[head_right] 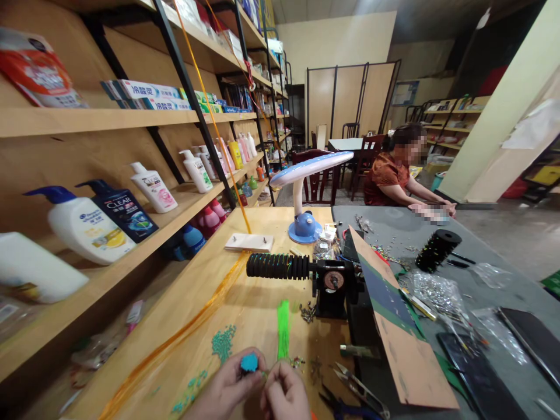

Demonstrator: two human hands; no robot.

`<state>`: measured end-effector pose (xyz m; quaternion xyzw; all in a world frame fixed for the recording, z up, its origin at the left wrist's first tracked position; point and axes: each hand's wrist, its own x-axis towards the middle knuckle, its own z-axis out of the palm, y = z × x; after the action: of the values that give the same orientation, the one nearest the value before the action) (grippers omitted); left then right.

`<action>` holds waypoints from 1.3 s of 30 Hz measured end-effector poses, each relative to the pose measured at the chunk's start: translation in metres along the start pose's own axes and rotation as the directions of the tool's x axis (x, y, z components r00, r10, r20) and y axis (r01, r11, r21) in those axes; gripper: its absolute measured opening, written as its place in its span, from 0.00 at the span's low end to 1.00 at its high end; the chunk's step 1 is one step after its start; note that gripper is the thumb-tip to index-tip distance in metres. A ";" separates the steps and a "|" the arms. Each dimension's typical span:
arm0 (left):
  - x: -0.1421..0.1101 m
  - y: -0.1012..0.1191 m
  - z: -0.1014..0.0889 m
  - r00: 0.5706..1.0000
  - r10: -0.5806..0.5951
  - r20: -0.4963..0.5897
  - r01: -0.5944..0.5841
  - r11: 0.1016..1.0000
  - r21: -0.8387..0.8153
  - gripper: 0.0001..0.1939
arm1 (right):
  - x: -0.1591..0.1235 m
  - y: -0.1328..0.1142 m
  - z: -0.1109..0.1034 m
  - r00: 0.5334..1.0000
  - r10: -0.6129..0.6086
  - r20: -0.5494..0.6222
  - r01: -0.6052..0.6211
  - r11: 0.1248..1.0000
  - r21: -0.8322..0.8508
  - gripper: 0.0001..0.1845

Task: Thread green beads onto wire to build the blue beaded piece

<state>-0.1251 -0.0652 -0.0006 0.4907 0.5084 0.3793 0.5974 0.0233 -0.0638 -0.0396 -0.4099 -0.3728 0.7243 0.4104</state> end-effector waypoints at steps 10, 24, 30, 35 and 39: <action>-0.005 0.024 -0.004 0.988 0.151 0.026 -0.152 0.949 0.277 0.05 | 0.007 0.016 -0.006 0.977 -0.206 -0.052 0.195 0.968 -0.158 0.26; 0.002 0.018 -0.004 0.985 0.160 -0.071 -0.143 0.969 0.202 0.15 | 0.010 0.022 -0.008 0.989 -0.150 -0.007 0.150 0.988 0.025 0.32; 0.002 0.033 -0.006 0.979 0.196 -0.051 -0.174 0.944 0.279 0.13 | 0.011 0.013 -0.016 0.980 -0.199 0.021 0.200 0.970 -0.140 0.30; 0.000 0.044 -0.006 0.969 0.224 -0.106 -0.190 0.946 0.263 0.08 | 0.006 -0.011 -0.030 0.922 -0.362 0.138 0.377 0.759 -0.531 0.19; -0.001 0.050 0.002 0.962 0.257 -0.094 -0.222 0.934 0.281 0.11 | 0.002 -0.023 -0.031 0.924 -0.365 0.113 0.371 0.782 -0.501 0.21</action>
<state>-0.1215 -0.0547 0.0484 0.5998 0.5287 0.4080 0.4408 0.0573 -0.0468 -0.0320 -0.4200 -0.6269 0.5064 0.4174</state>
